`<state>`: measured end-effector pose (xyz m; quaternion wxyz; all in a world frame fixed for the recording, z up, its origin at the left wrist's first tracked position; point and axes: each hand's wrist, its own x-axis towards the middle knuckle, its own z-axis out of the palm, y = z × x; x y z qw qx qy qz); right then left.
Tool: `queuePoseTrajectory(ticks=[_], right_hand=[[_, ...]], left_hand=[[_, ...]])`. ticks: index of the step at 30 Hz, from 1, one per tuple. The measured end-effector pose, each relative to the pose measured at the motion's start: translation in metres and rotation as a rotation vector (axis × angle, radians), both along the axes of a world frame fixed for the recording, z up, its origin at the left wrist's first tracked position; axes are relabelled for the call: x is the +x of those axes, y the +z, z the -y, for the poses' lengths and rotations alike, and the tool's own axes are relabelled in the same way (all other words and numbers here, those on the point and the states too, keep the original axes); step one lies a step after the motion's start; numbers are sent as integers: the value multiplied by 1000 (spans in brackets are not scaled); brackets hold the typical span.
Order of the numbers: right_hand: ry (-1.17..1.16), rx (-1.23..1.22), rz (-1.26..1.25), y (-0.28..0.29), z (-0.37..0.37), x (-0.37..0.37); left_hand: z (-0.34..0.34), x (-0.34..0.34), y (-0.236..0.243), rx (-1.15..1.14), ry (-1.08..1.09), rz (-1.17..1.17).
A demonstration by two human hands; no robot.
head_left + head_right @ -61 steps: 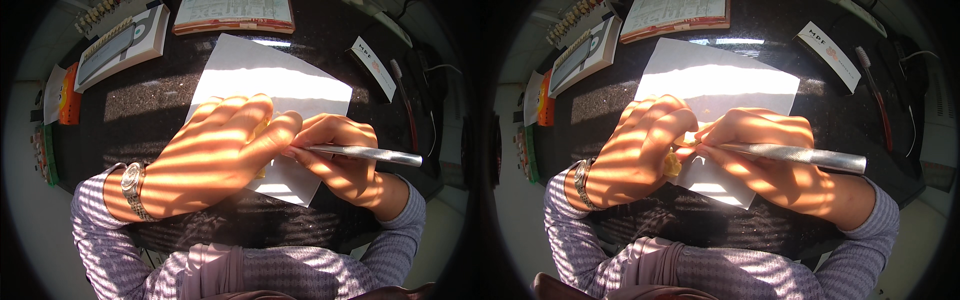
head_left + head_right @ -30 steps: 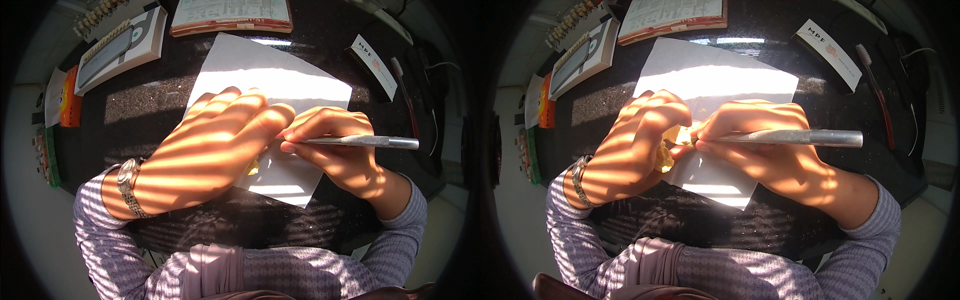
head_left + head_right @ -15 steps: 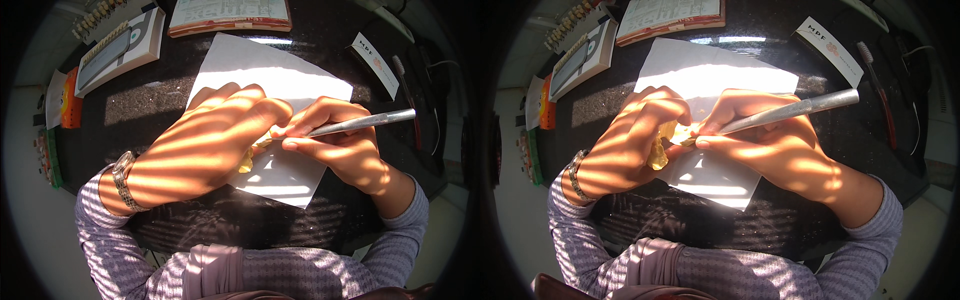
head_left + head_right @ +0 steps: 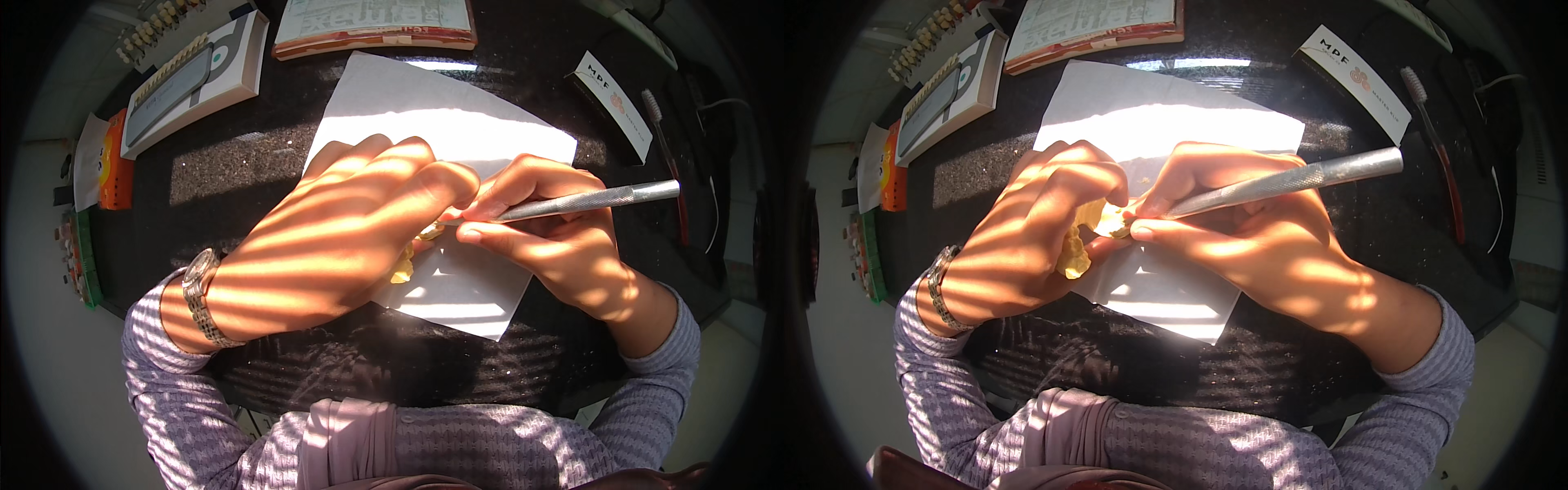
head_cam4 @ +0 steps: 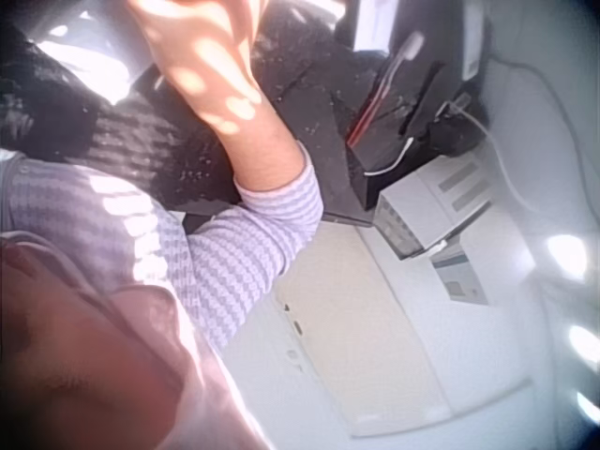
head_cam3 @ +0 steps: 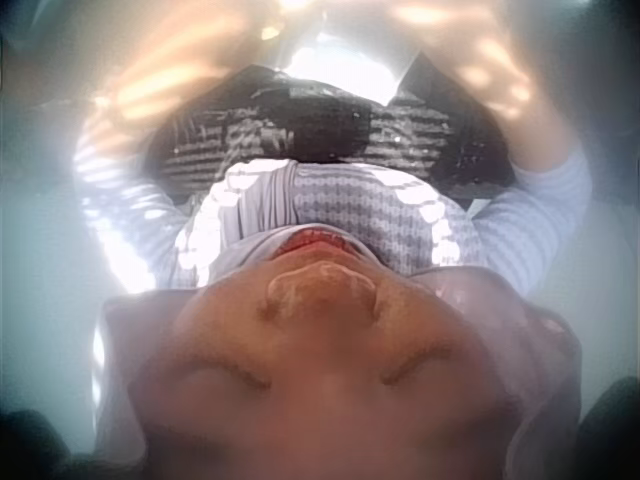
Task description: The person uses a metal tool to shape material on a dental model by hand while holding it over a piece of paper.
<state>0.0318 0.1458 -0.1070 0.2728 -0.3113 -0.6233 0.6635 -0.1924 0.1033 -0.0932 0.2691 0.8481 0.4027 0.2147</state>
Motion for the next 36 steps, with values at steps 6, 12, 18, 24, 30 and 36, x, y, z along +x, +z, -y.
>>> queuePoseTrajectory(ticks=[6, 12, 18, 24, 30, 36], right_hand=[[-25, -125, -22, 3, 0, 2], [20, 88, -73, -10, -1, 6], [57, 490, 23, -9, 0, 1], [-74, 326, 47, -10, 10, -1], [14, 302, -27, -13, 4, 2], [-95, -131, -134, -7, -4, 5]], left_hand=[[2, 3, 4, 13, 13, -37], [0, 2, 0, 27, -3, -16], [2, 0, 0, 18, 9, 5], [-2, -1, -4, 14, -27, 42], [1, -1, -3, 25, 5, 16], [2, -6, -19, 129, -69, 125]])
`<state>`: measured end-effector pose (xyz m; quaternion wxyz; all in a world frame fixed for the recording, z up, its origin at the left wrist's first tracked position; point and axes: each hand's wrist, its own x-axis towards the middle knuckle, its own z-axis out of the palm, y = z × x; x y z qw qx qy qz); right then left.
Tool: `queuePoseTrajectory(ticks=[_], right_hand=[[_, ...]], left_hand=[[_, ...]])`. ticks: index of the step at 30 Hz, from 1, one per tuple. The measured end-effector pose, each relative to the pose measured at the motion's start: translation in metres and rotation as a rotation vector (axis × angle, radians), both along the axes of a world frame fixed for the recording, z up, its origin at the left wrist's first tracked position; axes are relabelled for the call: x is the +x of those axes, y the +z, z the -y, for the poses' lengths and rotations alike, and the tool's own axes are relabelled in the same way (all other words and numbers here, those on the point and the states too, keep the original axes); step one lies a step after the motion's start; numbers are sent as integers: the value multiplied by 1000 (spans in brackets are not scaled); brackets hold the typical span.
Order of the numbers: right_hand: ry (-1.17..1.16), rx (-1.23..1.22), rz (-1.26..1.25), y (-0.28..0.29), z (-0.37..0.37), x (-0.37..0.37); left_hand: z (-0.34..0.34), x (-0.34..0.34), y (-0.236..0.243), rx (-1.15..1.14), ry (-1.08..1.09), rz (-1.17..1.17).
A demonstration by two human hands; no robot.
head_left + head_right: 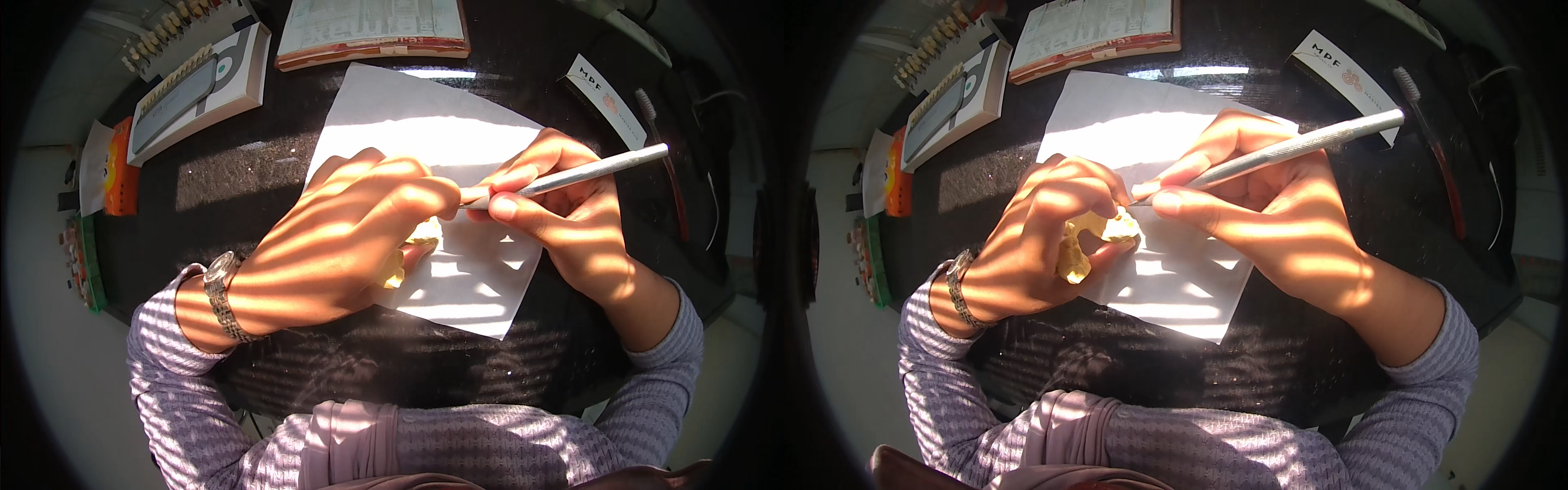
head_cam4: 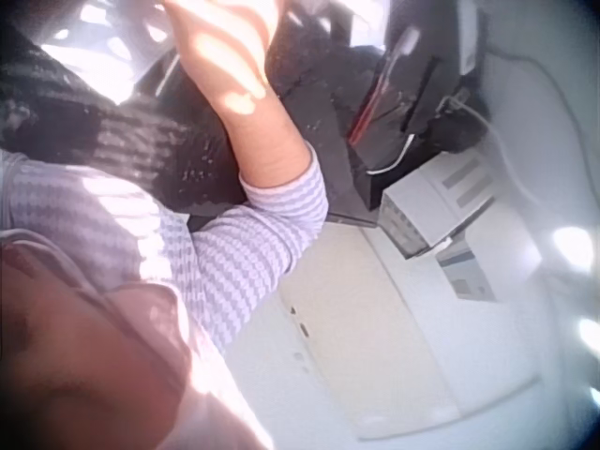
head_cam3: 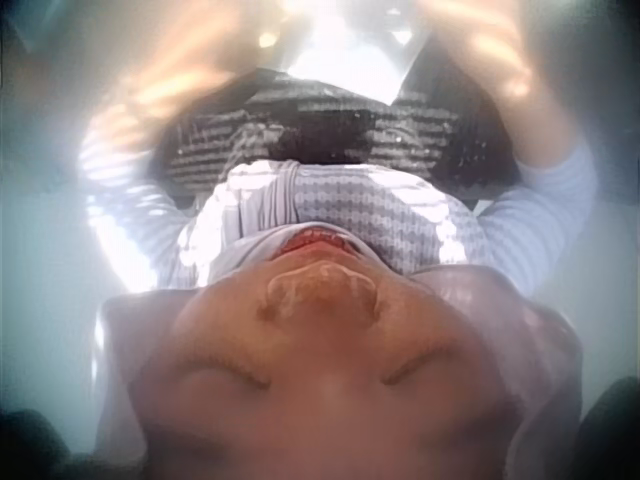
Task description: The person uses a metal tool to shape material on a dental model by hand while holding it over a piece of paper.
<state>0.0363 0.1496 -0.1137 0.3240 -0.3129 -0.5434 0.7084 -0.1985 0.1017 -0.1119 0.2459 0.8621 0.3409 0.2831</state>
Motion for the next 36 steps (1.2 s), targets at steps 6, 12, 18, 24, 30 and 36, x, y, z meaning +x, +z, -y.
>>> queuePoseTrajectory(ticks=[6, 12, 18, 24, 30, 36], right_hand=[[-84, -244, -356, -6, -10, 11], [-63, -68, -138, -2, -5, 9], [-82, -261, -319, -1, -8, 13], [-72, -261, -294, 1, -8, 13], [28, 207, -186, -7, -3, 11], [118, 509, 50, -3, 0, 10]], left_hand=[[3, 4, 5, 110, -19, 105], [9, 2, 14, 41, 3, 73], [10, 1, 16, -18, -32, 115], [10, 1, 14, 12, -20, 98], [5, 2, 7, 59, 3, 20], [4, 3, 1, -98, 14, 75]])
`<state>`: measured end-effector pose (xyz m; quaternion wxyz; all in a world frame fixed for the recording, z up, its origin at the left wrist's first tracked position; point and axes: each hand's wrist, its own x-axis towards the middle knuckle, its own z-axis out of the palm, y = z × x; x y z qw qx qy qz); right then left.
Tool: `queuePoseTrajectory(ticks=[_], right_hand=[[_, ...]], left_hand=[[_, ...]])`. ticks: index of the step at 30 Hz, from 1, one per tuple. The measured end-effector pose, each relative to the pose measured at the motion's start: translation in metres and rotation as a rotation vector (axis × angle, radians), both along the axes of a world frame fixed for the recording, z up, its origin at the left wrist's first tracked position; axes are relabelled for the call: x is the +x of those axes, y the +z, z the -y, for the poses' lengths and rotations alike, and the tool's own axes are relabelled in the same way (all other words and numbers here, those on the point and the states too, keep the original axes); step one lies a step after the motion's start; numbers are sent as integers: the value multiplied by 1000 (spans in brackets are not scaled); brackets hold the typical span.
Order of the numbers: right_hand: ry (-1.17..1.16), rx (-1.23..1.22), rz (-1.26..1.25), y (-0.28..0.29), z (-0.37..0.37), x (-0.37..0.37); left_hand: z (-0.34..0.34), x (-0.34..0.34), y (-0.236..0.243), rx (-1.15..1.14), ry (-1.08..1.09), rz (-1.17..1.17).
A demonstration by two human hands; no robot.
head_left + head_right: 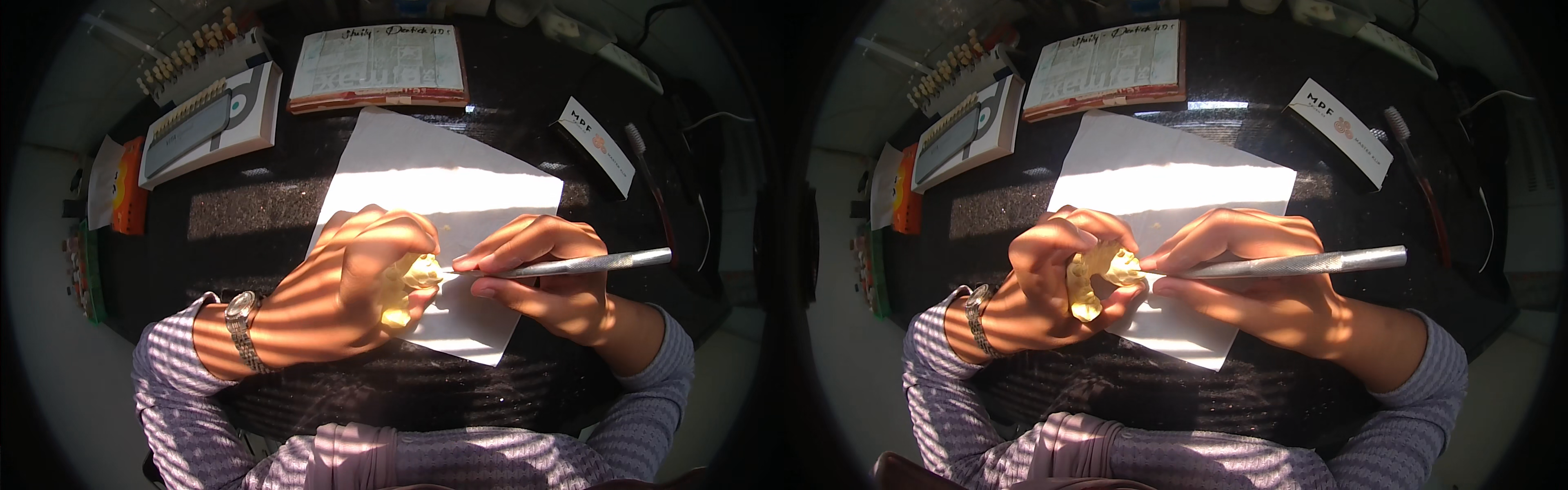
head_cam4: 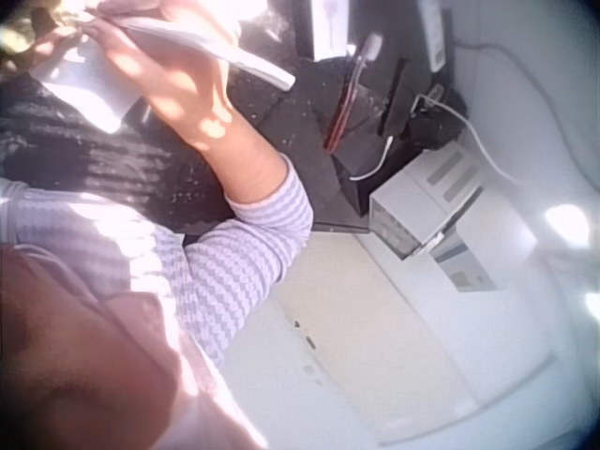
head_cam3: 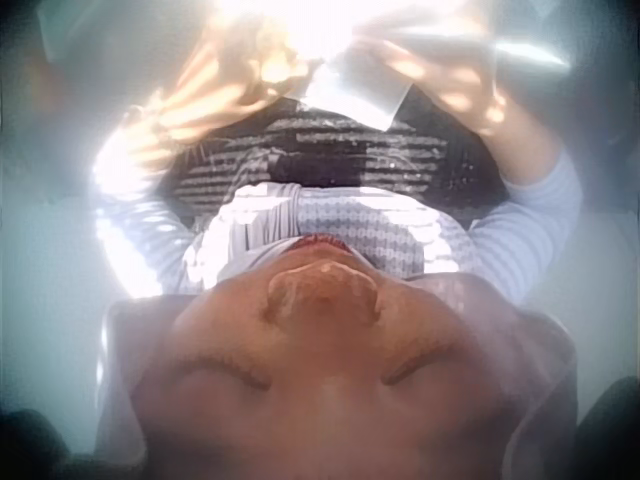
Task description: The person uses a metal tool to shape material on a dental model by hand while holding it over a piece of paper.
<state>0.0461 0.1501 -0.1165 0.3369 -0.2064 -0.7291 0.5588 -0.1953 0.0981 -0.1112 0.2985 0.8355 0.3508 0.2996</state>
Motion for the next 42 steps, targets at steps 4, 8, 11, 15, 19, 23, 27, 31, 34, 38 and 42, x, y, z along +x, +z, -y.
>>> queuePoseTrajectory(ticks=[4, 8, 11, 15, 19, 23, 27, 31, 34, 38, 42], right_hand=[[-27, 117, 49, -3, 3, -5], [-38, 211, 65, -4, 3, -9], [-9, 242, 83, -1, 3, -9], [23, 230, 127, 6, 8, -9], [3, 236, 85, -1, 12, -8], [6, 154, 183, 9, 12, -7], [35, 213, 179, 10, 8, -9], [-32, 187, 108, 2, 12, -9], [10, 191, 145, 6, 10, -9], [51, 184, 151, 11, 6, -8], [34, 237, 171, 12, 7, -10]], left_hand=[[3, 4, -11, -65, 82, 72], [4, 3, -5, -4, 68, 14], [4, 4, 4, 86, 43, -131], [5, 5, 11, 143, 37, -215], [6, 6, 12, 122, 42, -171], [6, 6, 10, 125, 56, -179], [6, 4, 10, 140, 43, -201], [4, 6, 17, 91, 26, -253], [6, 6, 15, 101, 47, -249], [7, 7, 15, 101, 70, -245], [5, 8, 19, 148, 49, -271]])
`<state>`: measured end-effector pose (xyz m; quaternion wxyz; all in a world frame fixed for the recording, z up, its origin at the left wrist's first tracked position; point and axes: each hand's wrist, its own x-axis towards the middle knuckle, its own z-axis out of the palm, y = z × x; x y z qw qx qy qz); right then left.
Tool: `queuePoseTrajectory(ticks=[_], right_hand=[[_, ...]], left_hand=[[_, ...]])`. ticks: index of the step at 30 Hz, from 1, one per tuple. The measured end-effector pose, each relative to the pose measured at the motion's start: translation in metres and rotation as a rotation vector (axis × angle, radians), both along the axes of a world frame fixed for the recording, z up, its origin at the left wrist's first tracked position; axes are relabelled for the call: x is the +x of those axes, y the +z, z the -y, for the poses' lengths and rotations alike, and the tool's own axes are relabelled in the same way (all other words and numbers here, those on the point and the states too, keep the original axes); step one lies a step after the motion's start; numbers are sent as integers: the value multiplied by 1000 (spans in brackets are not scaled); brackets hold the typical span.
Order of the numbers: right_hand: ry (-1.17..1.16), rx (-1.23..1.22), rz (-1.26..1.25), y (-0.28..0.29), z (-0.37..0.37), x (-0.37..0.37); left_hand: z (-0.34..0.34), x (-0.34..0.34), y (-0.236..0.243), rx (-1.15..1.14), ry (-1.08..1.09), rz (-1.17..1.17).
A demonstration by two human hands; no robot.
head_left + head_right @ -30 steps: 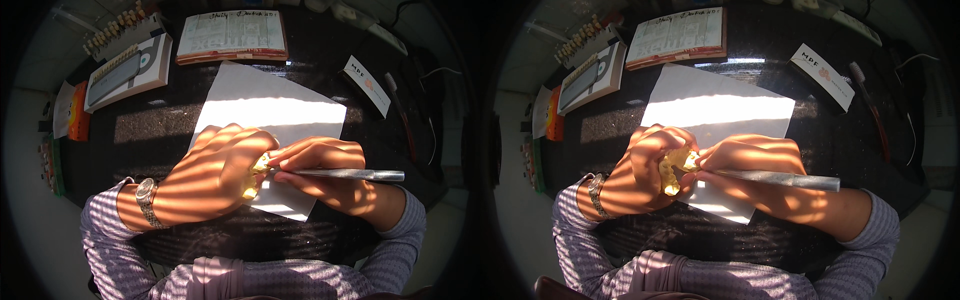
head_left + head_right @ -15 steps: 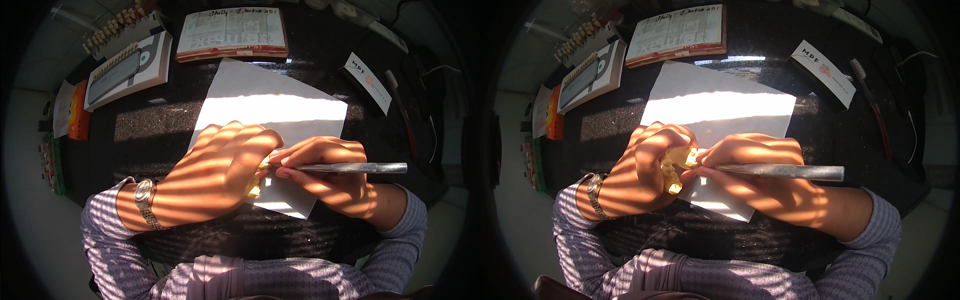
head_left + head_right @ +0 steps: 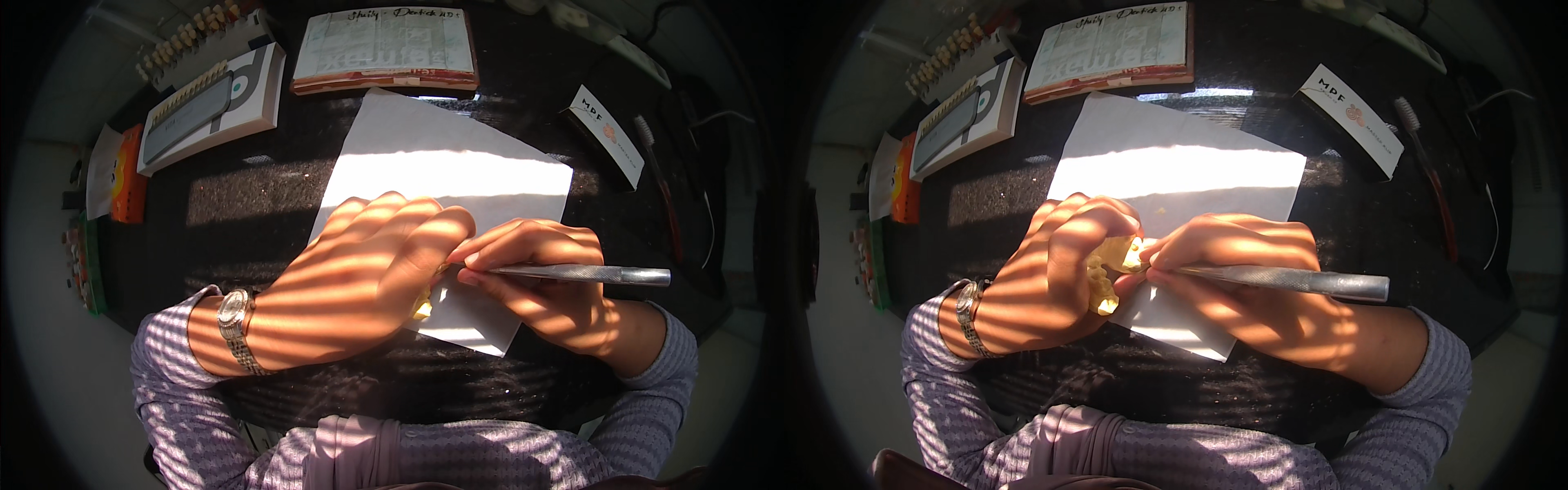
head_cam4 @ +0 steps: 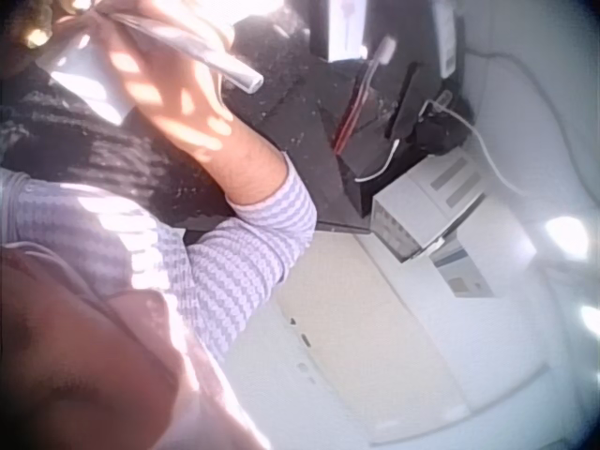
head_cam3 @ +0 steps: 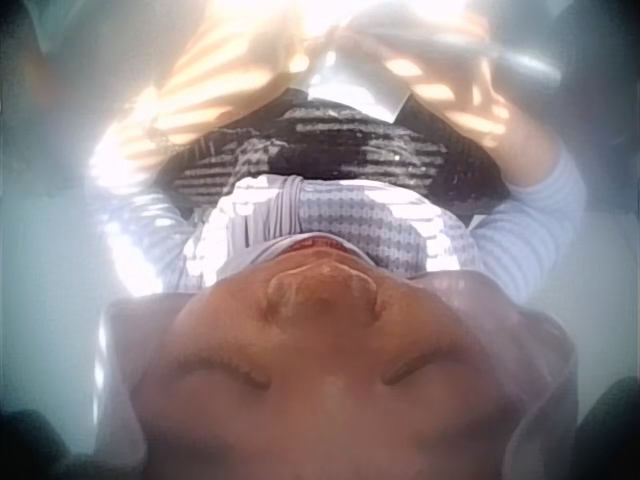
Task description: The person uses a metal tool to shape material on a dental model by hand while holding it over a piece of paper.
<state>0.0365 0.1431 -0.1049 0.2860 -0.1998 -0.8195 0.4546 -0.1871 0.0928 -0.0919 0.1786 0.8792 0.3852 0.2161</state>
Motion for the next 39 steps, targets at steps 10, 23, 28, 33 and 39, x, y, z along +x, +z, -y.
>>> queuePoseTrajectory(ticks=[10, 23, 28, 33, 39], right_hand=[[-96, -237, 8, -4, 3, -1], [-147, -350, -47, -12, 5, -3], [-170, -422, -96, -11, 9, -4], [-142, -313, -32, -9, 5, -4], [-157, -437, -95, -12, 9, -5]], left_hand=[[0, 1, -2, 6, 19, 2], [-2, 0, -1, -85, 28, 32], [1, 0, 0, -66, 34, 25], [-1, 0, 2, -85, 13, 14], [-1, -1, 3, -93, 0, 22]])
